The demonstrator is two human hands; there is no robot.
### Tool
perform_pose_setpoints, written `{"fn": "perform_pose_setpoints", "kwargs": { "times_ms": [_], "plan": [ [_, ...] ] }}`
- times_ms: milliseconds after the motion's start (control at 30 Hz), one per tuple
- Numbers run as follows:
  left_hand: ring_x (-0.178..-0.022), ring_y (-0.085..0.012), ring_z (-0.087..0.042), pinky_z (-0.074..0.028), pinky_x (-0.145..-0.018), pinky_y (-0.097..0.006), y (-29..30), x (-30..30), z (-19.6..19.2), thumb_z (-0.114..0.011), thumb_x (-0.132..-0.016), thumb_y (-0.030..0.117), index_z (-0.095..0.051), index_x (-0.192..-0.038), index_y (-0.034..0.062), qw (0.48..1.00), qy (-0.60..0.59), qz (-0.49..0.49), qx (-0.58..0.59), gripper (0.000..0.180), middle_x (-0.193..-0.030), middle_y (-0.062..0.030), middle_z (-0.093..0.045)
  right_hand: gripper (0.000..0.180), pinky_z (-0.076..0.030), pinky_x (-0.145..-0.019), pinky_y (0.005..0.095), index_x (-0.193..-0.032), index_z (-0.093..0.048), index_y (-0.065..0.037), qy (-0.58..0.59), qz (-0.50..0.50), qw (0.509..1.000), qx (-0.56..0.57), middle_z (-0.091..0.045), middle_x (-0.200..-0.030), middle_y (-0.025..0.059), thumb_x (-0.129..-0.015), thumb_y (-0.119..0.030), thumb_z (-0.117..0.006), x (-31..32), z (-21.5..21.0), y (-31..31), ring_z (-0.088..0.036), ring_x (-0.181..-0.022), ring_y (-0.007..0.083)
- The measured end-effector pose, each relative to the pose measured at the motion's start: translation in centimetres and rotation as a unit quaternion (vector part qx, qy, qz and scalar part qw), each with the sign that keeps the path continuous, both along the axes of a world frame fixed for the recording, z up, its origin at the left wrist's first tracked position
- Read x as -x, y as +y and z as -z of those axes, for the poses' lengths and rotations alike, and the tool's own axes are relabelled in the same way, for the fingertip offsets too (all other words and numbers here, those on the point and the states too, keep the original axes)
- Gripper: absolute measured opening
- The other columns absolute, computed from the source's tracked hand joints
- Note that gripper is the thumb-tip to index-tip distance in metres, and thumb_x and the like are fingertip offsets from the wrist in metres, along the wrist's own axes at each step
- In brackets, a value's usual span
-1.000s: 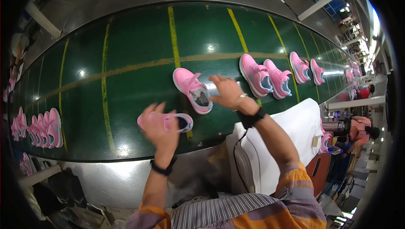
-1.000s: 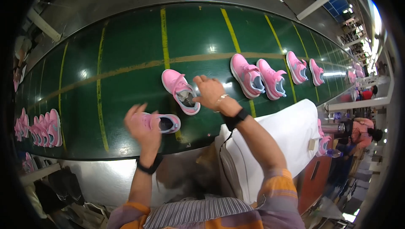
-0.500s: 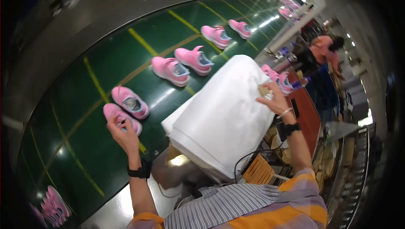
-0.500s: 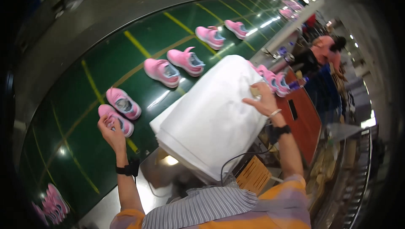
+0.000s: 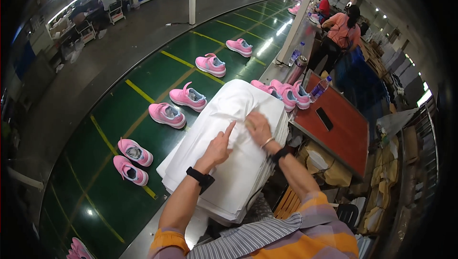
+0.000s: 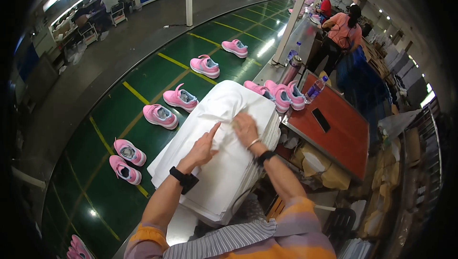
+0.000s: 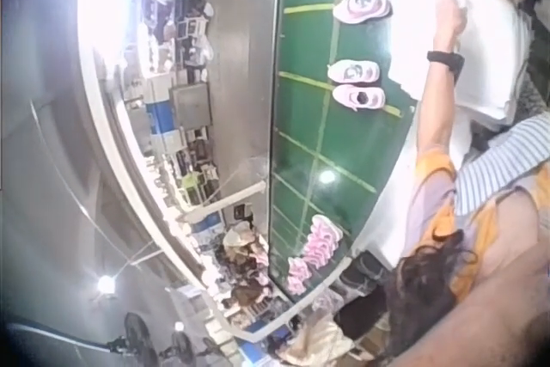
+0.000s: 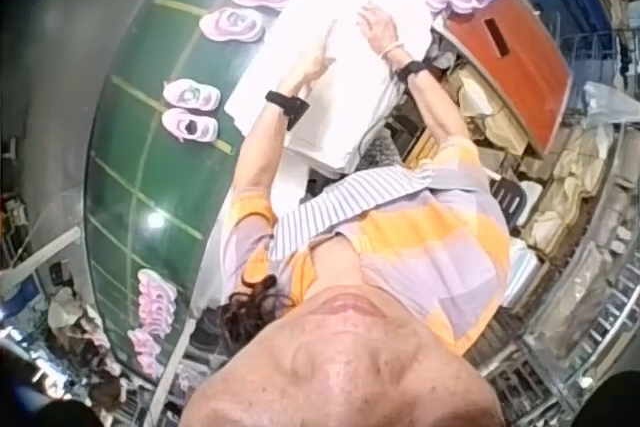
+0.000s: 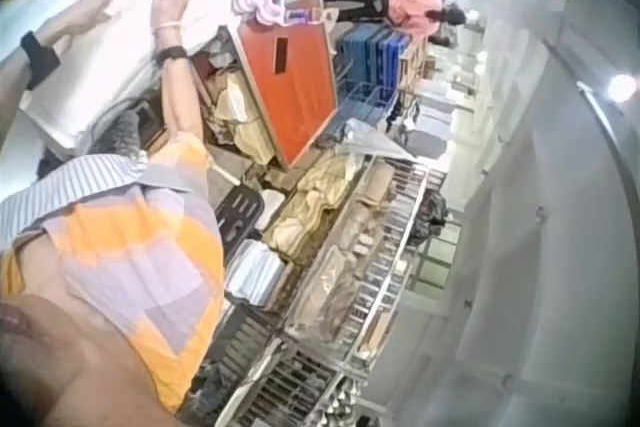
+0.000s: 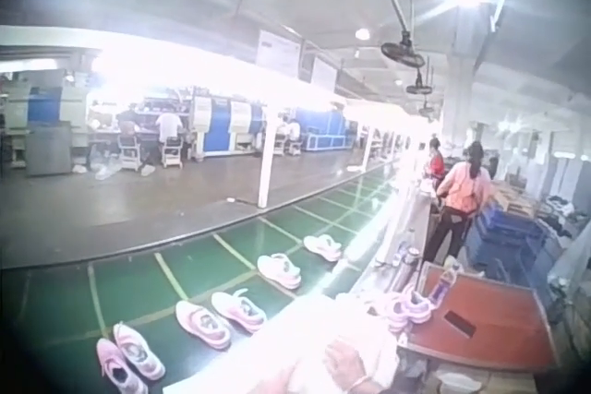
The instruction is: Cleaning and preparing pink sneakers on an assembly line by inserting paper/tissue and wiping them down.
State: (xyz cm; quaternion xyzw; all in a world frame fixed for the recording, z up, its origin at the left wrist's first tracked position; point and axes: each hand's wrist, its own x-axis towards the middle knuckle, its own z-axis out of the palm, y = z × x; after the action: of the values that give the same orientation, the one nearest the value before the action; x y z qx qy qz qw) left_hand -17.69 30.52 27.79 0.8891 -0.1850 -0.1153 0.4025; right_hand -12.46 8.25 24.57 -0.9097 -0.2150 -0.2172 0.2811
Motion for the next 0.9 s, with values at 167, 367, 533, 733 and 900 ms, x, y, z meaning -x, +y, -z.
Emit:
{"fn": "perform_pose_setpoints", "kwargs": {
  "times_ms": [167, 367, 533, 733, 900],
  "plan": [
    [-0.095, -0.0427, -0.064, -0.051, -0.085, -0.049, -0.5, -1.7, 0.5, -0.044, -0.09, 0.005, -0.058, -0.135, 0.0169, 0.996, -0.049, 0.017, -0.074, 0.048, -0.094, -0.0258, -0.065, 0.029, -0.05, -0.097, 0.0382, -0.109, -0.07, -0.002, 0.23, -0.179, 0.939, -0.184, -0.07, -0.117, 0.015, -0.081, -0.004, -0.065, 4.9, -0.9, -2.8, -0.065, -0.11, 0.0276],
    [-0.095, -0.0398, -0.068, -0.053, -0.087, -0.047, -0.8, -1.4, -1.9, -0.06, -0.089, 0.04, -0.061, -0.126, 0.0015, 0.969, 0.231, -0.083, 0.032, 0.053, -0.095, -0.0262, -0.069, 0.022, -0.054, -0.085, 0.0408, -0.109, -0.069, -0.001, 0.16, 0.122, 0.972, 0.122, -0.07, -0.096, 0.0205, -0.092, -0.012, -0.059, -3.3, -6.5, -4.9, -0.065, -0.089, 0.0423],
    [-0.092, -0.0382, -0.069, -0.052, -0.087, -0.047, -1.4, 0.0, -0.4, -0.074, -0.078, 0.05, -0.062, -0.119, -0.0028, 0.97, 0.042, -0.236, -0.026, 0.068, -0.092, -0.0264, -0.071, 0.032, -0.053, -0.089, 0.0379, -0.117, -0.068, -0.002, 0.135, -0.187, 0.956, -0.182, -0.069, -0.113, 0.0201, -0.085, -0.006, -0.067, 6.4, -0.7, 2.2, -0.067, -0.105, 0.0345],
    [-0.08, -0.0205, -0.068, -0.054, -0.071, -0.034, 2.8, 1.3, 3.5, -0.068, -0.089, 0.017, -0.064, -0.117, -0.0039, 0.844, 0.195, -0.287, 0.408, 0.035, -0.094, -0.0137, -0.071, 0.026, -0.053, -0.081, 0.0292, -0.118, -0.065, 0.0, 0.199, -0.108, 0.927, -0.299, -0.071, -0.102, 0.0133, -0.093, -0.006, -0.063, 6.0, -1.1, 1.1, -0.068, -0.093, 0.0199],
    [-0.084, -0.0185, -0.071, -0.059, -0.074, -0.032, 8.8, 5.0, 3.8, -0.06, -0.099, 0.019, -0.063, -0.122, -0.0001, 0.512, 0.349, -0.097, 0.779, 0.03, -0.101, -0.0108, -0.072, 0.044, -0.048, -0.089, 0.0374, -0.127, -0.059, -0.006, 0.119, -0.034, 0.984, -0.127, -0.061, -0.113, 0.0139, -0.086, -0.016, -0.073, 5.8, -8.1, 2.9, -0.057, -0.105, 0.0249]
  ]
}}
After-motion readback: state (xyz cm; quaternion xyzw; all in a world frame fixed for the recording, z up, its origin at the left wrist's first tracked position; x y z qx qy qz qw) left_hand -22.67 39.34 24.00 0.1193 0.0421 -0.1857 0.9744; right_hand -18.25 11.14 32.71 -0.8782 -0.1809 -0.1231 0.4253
